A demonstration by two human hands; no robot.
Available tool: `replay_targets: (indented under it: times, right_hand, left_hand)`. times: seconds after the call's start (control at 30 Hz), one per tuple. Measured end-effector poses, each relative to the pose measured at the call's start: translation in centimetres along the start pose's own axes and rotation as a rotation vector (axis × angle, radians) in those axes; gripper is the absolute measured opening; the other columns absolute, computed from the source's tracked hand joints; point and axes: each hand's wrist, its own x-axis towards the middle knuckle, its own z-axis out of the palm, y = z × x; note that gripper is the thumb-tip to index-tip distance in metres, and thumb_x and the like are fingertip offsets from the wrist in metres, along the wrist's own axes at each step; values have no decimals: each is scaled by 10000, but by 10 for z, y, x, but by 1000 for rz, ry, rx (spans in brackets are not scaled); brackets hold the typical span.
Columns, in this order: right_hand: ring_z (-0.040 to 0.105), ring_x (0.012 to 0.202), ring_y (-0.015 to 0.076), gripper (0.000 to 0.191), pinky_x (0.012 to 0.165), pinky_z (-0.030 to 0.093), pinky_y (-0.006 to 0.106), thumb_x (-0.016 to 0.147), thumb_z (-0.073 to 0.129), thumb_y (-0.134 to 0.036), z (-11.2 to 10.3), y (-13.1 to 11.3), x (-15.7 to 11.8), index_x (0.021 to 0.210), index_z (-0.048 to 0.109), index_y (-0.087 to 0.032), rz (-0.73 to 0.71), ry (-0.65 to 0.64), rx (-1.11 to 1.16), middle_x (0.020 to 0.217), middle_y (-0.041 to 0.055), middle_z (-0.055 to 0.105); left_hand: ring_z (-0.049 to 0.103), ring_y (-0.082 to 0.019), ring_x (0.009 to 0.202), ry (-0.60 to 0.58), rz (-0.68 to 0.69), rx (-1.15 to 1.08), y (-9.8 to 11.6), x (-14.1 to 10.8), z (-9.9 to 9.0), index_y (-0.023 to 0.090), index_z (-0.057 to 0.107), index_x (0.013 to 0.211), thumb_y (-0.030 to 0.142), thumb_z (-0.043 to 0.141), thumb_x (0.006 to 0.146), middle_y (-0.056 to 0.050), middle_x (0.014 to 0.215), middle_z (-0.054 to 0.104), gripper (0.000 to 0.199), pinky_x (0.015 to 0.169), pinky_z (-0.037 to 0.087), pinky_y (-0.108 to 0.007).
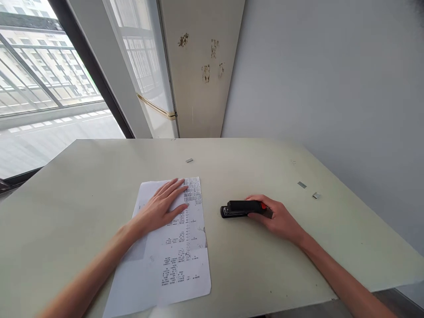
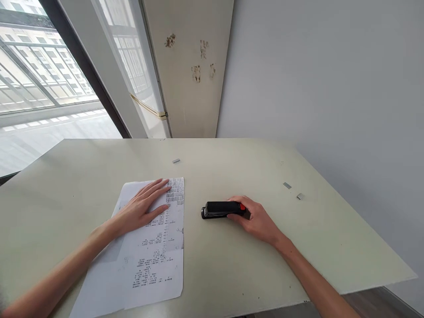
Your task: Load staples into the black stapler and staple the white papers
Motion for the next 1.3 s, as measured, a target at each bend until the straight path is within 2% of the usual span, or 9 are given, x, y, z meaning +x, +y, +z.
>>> replay_targets:
  times: [0.17, 0.33, 0.53, 0.7, 0.8, 0.97, 1.13, 1.2, 1.3]
  right_hand:
    - [693, 1060, 293, 400, 928, 567, 442, 932, 689, -582, -2, -1, -4, 1237, 707, -324, 44, 16, 69, 1250, 59, 752]
    - [699, 1055, 273, 450, 878, 567, 400, 1050, 450, -629, -5, 5, -4, 1228, 702, -301, 152, 144, 219, 1276, 70, 742]
    - [691, 1040, 264, 433, 898, 535, 388, 1054, 463, -614, -1, 7, -1, 1231, 699, -297, 139, 156, 130, 1242, 65, 753]
    - [686, 948, 253, 436, 779, 534, 362, 1050, 463, -613, 2, 8, -1, 1236, 696, -295, 138, 196, 92, 1211, 70, 757]
    - [690, 918, 247, 405, 758, 540, 356, 1033, 514, -599, 2, 8, -3, 1246, 679, -296, 103, 143, 56, 1188, 67, 758]
    - [689, 944, 234, 309, 812, 554, 347, 968, 673, -530, -2, 2, -5, 1189, 690, -314, 3, 71, -143, 1121, 25, 760]
    - [694, 921, 223, 266, 789, 557, 334, 989, 657, -502, -6, 3, -6, 1176, 686, -315, -29, 115, -193, 1107, 17, 762]
    - [690, 920, 221, 264, 793, 554, 335, 990, 660, -495, -6, 6, -6, 1182, 681, -316, -42, 130, -201, 1112, 17, 760]
    - [680, 919, 216, 264, 786, 547, 331, 990, 667, -486, -5, 8, -7, 1197, 674, -323, -49, 133, -197, 1120, 12, 756]
  left_hand:
    - [341, -336, 1578, 55, 57, 19, 11, 16, -4, 282, 485, 1568, 585, 499, 1058, -70, 1646, 479, 593, 1277, 318, -599]
    - [488, -307, 1471, 74, 133, -61, 49, 22, -3, 298, 625, 1401, 458, 522, 1079, -45, 1422, 675, 374, 1186, 467, -532]
    - [572, -283, 1360, 100, 184, -190, 89, 35, 13, 260, 659, 1302, 392, 593, 1058, -64, 1319, 717, 284, 1126, 512, -504]
    - [620, -296, 1266, 106, 177, -229, 104, 47, 31, 247, 684, 1199, 390, 729, 981, -65, 1245, 735, 264, 1056, 537, -499]
    - [640, -292, 1214, 129, 170, -198, 108, 53, 37, 223, 693, 1100, 360, 733, 981, -63, 1194, 749, 185, 1012, 543, -484]
    - [651, -273, 1180, 134, 190, -147, 101, 45, 29, 229, 687, 1078, 341, 640, 1043, -49, 1143, 759, 126, 987, 530, -457]
    - [604, -288, 1290, 42, 183, -152, 68, 31, 2, 263, 675, 1229, 477, 652, 1020, -57, 1278, 724, 300, 1078, 501, -462]
    - [607, -303, 1286, 74, 82, -148, 49, 38, -7, 265, 635, 1328, 565, 676, 978, -70, 1327, 705, 463, 1069, 509, -474]
    - [621, -309, 1228, 245, -144, -81, 17, 69, -10, 232, 679, 1210, 517, 575, 1032, -79, 1240, 729, 352, 1050, 502, -493]
